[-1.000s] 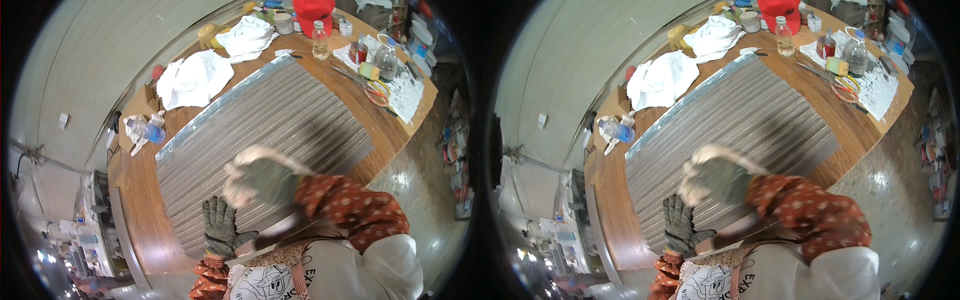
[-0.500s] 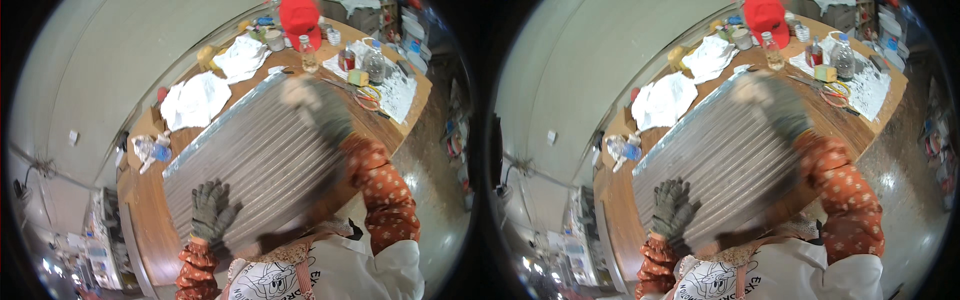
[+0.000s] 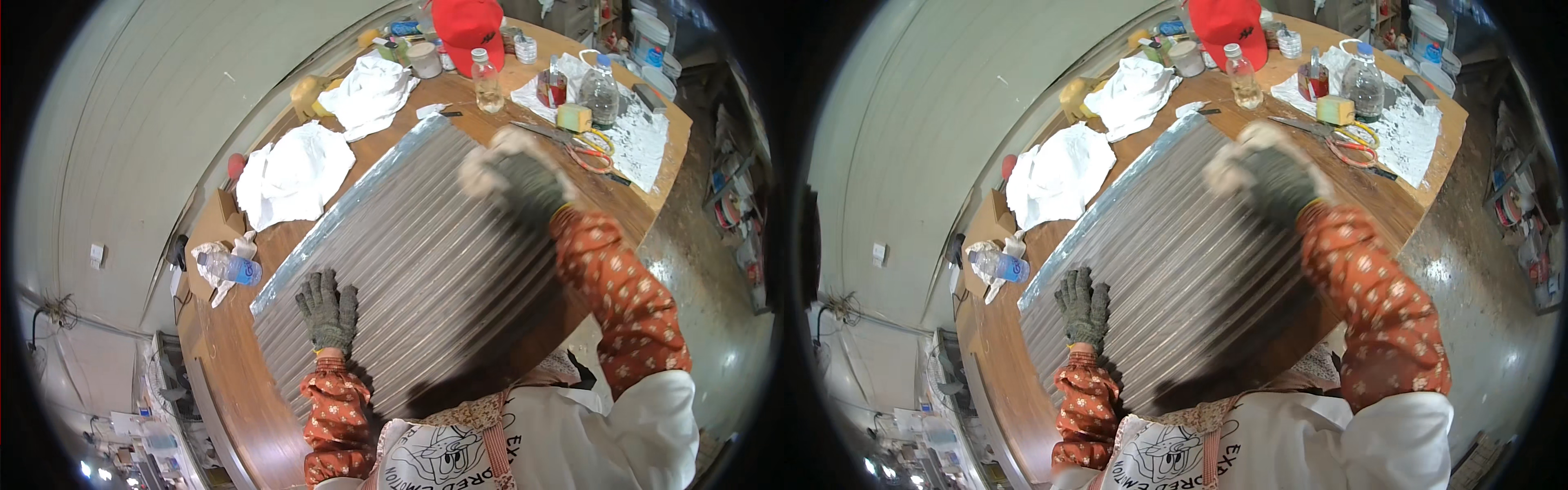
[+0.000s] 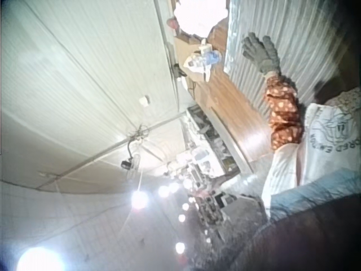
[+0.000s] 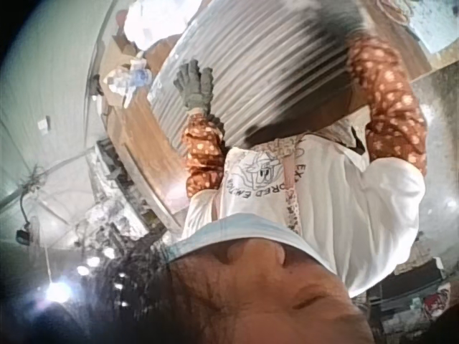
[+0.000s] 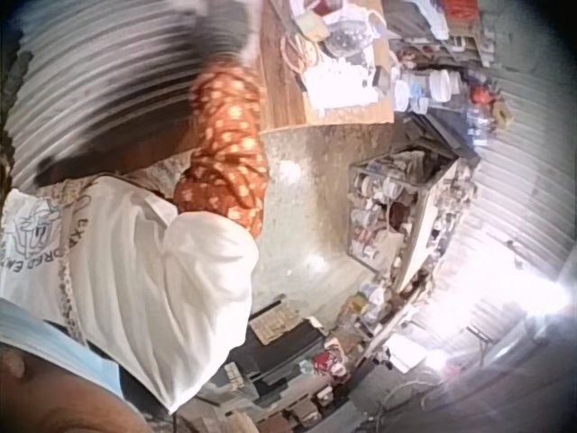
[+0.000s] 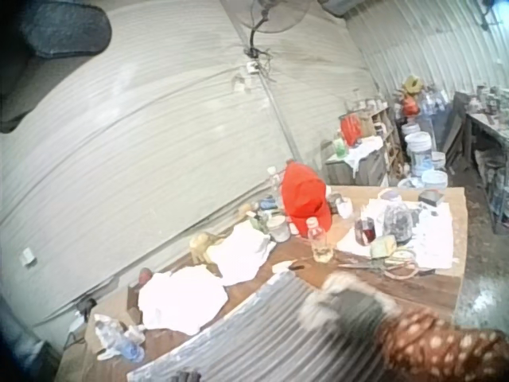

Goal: The person rubs and wipes a grooved wooden panel on a workbench using a sponge and a cloth rag, repeatedly smoothing across the surface and turning the panel.

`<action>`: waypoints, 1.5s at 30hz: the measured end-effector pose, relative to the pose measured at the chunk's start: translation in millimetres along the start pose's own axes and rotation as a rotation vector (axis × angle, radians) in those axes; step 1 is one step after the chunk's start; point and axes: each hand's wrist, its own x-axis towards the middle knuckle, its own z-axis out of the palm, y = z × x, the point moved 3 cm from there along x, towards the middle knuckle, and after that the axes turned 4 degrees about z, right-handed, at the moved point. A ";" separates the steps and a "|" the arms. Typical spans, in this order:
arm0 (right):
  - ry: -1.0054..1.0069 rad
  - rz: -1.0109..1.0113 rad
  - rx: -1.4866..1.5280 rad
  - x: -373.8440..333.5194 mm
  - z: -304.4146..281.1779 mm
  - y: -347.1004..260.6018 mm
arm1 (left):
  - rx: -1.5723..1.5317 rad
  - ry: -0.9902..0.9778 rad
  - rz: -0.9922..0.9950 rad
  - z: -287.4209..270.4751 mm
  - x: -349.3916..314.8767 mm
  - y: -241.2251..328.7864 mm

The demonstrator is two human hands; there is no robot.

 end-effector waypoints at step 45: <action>0.764 -0.347 -1.628 -52.1 71.5 17.0 | -1.196 -0.174 0.094 -36.0 8.5 193.9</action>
